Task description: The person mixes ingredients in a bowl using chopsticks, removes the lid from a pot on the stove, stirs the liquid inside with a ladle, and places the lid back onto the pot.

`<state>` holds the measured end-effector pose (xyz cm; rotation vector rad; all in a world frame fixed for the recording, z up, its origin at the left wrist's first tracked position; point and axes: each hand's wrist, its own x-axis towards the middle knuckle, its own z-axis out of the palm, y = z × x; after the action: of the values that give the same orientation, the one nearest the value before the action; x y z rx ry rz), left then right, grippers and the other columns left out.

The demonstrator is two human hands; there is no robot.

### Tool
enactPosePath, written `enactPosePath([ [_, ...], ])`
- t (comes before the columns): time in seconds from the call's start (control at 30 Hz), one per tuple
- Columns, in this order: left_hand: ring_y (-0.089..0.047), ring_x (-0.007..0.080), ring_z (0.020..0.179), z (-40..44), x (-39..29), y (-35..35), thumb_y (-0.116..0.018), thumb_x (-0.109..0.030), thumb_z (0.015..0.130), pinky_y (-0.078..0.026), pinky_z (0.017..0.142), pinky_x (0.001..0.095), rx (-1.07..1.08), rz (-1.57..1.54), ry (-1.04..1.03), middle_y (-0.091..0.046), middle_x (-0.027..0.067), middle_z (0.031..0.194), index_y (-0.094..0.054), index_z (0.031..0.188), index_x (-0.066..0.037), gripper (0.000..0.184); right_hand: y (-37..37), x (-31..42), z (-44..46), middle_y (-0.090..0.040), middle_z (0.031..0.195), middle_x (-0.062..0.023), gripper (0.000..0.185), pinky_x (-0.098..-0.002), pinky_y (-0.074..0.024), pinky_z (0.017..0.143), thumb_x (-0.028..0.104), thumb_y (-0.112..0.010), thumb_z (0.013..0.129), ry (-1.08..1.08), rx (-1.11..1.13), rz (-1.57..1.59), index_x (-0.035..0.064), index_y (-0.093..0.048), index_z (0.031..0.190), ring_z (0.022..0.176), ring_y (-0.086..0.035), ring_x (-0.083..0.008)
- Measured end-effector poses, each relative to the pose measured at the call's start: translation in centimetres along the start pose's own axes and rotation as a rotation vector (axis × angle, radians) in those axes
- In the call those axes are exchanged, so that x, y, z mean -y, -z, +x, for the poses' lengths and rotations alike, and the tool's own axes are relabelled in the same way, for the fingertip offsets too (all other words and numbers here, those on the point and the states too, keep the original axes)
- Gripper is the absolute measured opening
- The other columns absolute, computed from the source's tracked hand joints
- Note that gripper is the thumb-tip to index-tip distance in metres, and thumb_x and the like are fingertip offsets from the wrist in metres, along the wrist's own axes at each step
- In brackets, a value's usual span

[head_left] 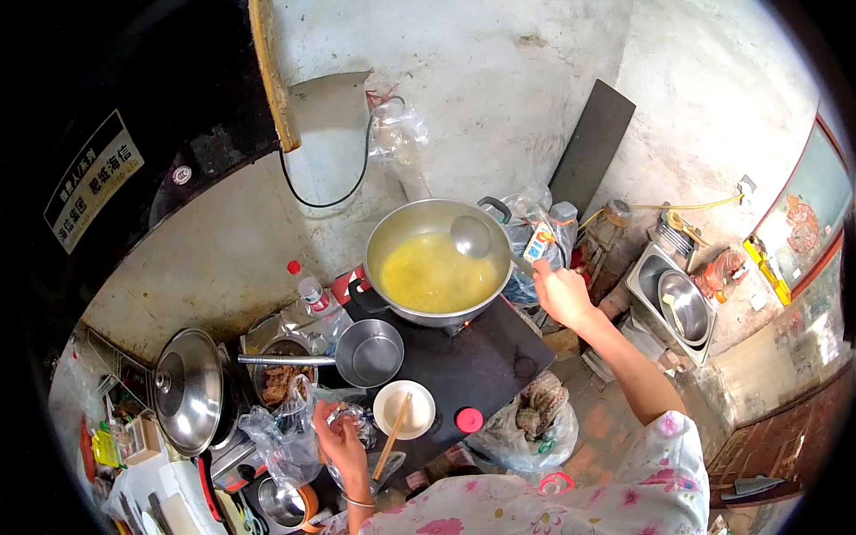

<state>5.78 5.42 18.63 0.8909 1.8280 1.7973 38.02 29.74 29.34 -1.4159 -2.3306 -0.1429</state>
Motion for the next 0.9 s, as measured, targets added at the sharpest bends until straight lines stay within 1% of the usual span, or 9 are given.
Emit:
enactPosePath([
  [0.23,-0.057,0.0126,0.073,-0.1,-0.2,0.5,-0.045,0.008,0.082,-0.047,0.059,0.0218,-0.045,-0.002,0.016,-0.049,0.011,0.109,-0.035,0.124,0.0,0.044,-0.6,0.8,1.4,-0.057,0.058,-0.0207,0.014,-0.0479,-0.0475,0.052,0.011,-0.047,0.079,-0.011,0.186,-0.102,-0.001,-0.048,0.086,0.056,-0.058,-0.0393],
  [0.4,-0.057,0.0126,0.073,-0.2,-0.4,1.3,-0.045,0.007,0.082,-0.047,0.059,0.0222,-0.058,0.021,-0.001,-0.049,0.0107,0.108,-0.035,0.124,0.0,0.043,-2.6,-0.4,2.0,-0.057,0.067,-0.0279,0.015,-0.0501,-0.0459,0.057,0.008,-0.046,0.076,-0.081,0.134,0.251,-0.0025,-0.055,0.08,0.065,-0.058,-0.0423],
  [0.43,-0.057,0.0125,0.073,-0.2,-0.3,1.3,-0.045,0.007,0.082,-0.047,0.059,0.0223,-0.061,0.028,-0.003,-0.049,0.0106,0.108,-0.035,0.123,0.0,0.043,-3.5,-0.7,2.3,-0.057,0.062,-0.0236,0.017,-0.0444,-0.0433,0.045,0.007,-0.043,0.077,-0.016,0.089,0.321,-0.0022,-0.057,0.077,0.052,-0.059,-0.0351],
  [0.47,-0.057,0.0125,0.073,-0.2,-0.3,1.4,-0.045,0.007,0.082,-0.047,0.059,0.0223,-0.06,0.028,-0.002,-0.049,0.0106,0.108,-0.035,0.123,0.0,0.043,-4.0,-1.2,2.3,-0.057,0.062,-0.0236,0.017,-0.0444,-0.0433,0.045,0.007,-0.043,0.077,-0.016,0.09,0.321,-0.0022,-0.057,0.077,0.052,-0.059,-0.0351],
  [0.53,-0.057,0.0124,0.072,-0.2,-0.1,1.4,-0.045,0.006,0.082,-0.047,0.058,0.0222,-0.061,0.036,-0.011,-0.049,0.0105,0.108,-0.035,0.124,0.0,0.043,-1.8,1.3,3.0,-0.054,0.057,-0.0143,0.017,-0.0345,-0.0337,0.032,0.007,-0.041,0.078,-0.551,0.51,0.784,-0.0019,-0.056,0.079,0.038,-0.049,-0.0205],
  [0.57,-0.057,0.0124,0.072,-0.3,0.1,1.3,-0.045,0.006,0.082,-0.047,0.058,0.0222,-0.059,0.033,-0.01,-0.049,0.0105,0.108,-0.035,0.124,0.0,0.043,-2.8,1.6,2.8,-0.05,0.057,-0.0075,0.016,-0.0262,-0.0218,0.029,0.007,-0.04,0.08,-0.691,0.482,0.93,0.0003,-0.054,0.082,0.036,-0.036,-0.0092],
  [0.73,-0.056,0.0122,0.072,-0.2,0.3,0.9,-0.045,0.007,0.082,-0.046,0.058,0.0218,-0.042,0.041,-0.015,-0.049,0.0101,0.108,-0.035,0.124,0.0,0.044,-5.5,3.3,2.6,-0.048,0.057,-0.0072,0.012,-0.0248,-0.0197,0.029,0.006,-0.041,0.08,-0.863,0.497,1.21,0.0032,-0.052,0.084,0.036,-0.033,-0.0074],
  [0.8,-0.056,0.0121,0.073,-0.2,0.1,0.9,-0.045,0.007,0.082,-0.046,0.058,0.0217,-0.043,0.017,-0.018,-0.049,0.0101,0.108,-0.035,0.124,-0.001,0.044,-5.9,4.0,2.6,-0.045,0.056,-0.0038,0.017,-0.0213,-0.0176,0.03,0.009,-0.044,0.083,-0.903,0.497,1.34,0.0009,-0.05,0.097,0.038,-0.029,-0.004],
  [0.9,-0.056,0.0118,0.073,-0.2,-0.7,1.0,-0.045,0.008,0.082,-0.046,0.059,0.0218,-0.05,0.007,-0.013,-0.049,0.0099,0.108,-0.035,0.124,-0.001,0.044,-4.8,4.9,2.4,-0.044,0.055,-0.0027,0.016,-0.0206,-0.0179,0.031,0.01,-0.045,0.084,-0.869,0.453,1.285,0.0018,-0.05,0.097,0.037,-0.029,-0.0038],
])
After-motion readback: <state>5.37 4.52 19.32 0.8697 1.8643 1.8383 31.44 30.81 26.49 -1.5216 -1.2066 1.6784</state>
